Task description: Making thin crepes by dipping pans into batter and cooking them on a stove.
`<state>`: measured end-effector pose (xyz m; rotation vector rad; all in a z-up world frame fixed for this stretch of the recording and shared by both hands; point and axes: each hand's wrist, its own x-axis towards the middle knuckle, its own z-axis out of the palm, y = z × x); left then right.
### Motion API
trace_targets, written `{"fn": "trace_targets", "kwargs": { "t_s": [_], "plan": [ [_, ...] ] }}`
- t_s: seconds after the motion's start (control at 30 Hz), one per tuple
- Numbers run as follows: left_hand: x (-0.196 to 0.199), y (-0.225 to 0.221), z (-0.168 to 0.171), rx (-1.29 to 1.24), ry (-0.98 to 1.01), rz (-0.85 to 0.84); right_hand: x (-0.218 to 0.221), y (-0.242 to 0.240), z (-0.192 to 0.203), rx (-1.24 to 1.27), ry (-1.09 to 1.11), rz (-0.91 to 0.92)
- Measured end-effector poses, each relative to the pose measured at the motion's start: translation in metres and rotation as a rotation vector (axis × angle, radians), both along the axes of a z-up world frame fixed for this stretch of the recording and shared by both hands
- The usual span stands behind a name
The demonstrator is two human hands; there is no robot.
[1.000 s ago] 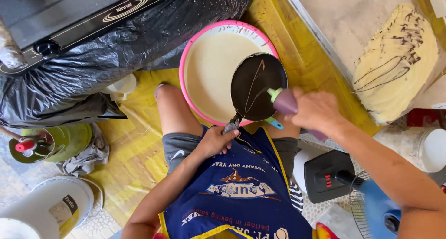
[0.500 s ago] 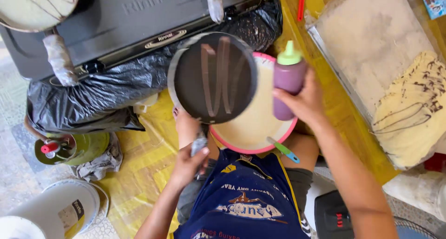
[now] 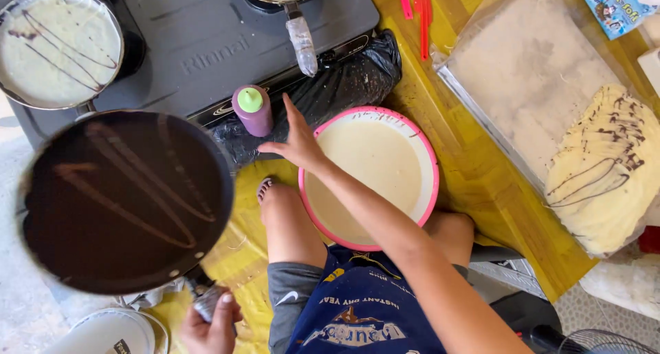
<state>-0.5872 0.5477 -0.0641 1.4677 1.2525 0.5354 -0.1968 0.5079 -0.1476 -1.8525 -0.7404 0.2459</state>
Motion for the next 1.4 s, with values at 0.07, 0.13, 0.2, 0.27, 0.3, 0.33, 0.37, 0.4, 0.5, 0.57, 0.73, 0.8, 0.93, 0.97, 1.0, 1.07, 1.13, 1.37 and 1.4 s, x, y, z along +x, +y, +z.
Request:
{"fn": "trace_targets", "kwargs": {
  "t_s": [0.07,0.13,0.2,0.27,0.3,0.33,0.37,0.4,0.5,0.57,0.73,0.8,0.93,0.97,1.0,1.07,1.13,1.37,1.4],
  "plan": [
    [0.019,-0.01,0.007,-0.179,0.183,-0.189,-0.016,-0.072,0.047,-0.562,-0.028,0.1],
    [0.036,-0.02,0.005,-0.148,0.199,-0.349,-0.056,-0.165,0.042,-0.966,-0.085,0.133],
    [0.053,-0.029,-0.01,-0.109,0.21,-0.511,-0.09,-0.251,0.001,-1.365,-0.146,0.158],
    [0.062,-0.04,-0.036,0.098,0.145,-0.761,-0.125,-0.34,-0.062,-1.873,-0.177,0.039],
    [0.072,-0.042,-0.047,0.094,0.152,-0.772,-0.124,-0.357,-0.073,-1.875,-0.162,0.04],
    [0.081,-0.045,-0.057,0.041,0.265,-0.814,-0.122,-0.374,-0.084,-1.764,-0.282,0.033],
    [0.091,-0.048,-0.067,-0.011,0.379,-0.852,-0.121,-0.392,-0.096,-1.65,-0.396,0.024],
    [0.098,-0.05,-0.061,-0.013,0.386,-0.862,-0.113,-0.398,-0.099,-1.652,-0.384,0.022],
    [0.125,-0.051,-0.052,-0.027,0.405,-0.912,-0.082,-0.407,-0.087,-1.29,-0.707,-0.014],
    [0.134,-0.044,-0.059,0.233,0.488,-0.982,-0.068,-0.399,-0.055,-1.365,-1.054,-0.054],
    [0.153,-0.032,-0.066,0.503,0.496,-1.009,-0.053,-0.418,0.069,-1.379,-1.107,-0.123],
    [0.159,-0.027,-0.078,0.643,0.525,-1.003,-0.055,-0.426,0.108,-1.386,-1.012,-0.154],
    [0.174,-0.025,-0.089,0.966,0.503,-0.976,-0.067,-0.424,0.153,-1.32,-0.487,-0.313],
    [0.178,-0.025,-0.089,1.004,0.472,-0.961,-0.071,-0.419,0.163,-1.313,-0.338,-0.359],
    [0.184,-0.027,-0.095,1.006,0.476,-0.953,-0.074,-0.418,0.162,-1.308,-0.342,-0.354],
    [0.194,-0.033,-0.107,0.637,0.278,-0.975,-0.082,-0.418,0.16,-1.222,-0.236,-0.395],
    [0.203,-0.037,-0.073,0.208,0.351,-1.044,-0.091,-0.407,0.16,-1.158,-0.287,-0.409],
    [0.213,-0.047,-0.031,-0.578,0.216,-0.89,-0.111,-0.372,0.152,-0.945,-1.011,-0.493],
    [0.215,-0.045,-0.036,-0.576,0.214,-0.889,-0.107,-0.372,0.152,-0.943,-1.013,-0.493]
  ]
}}
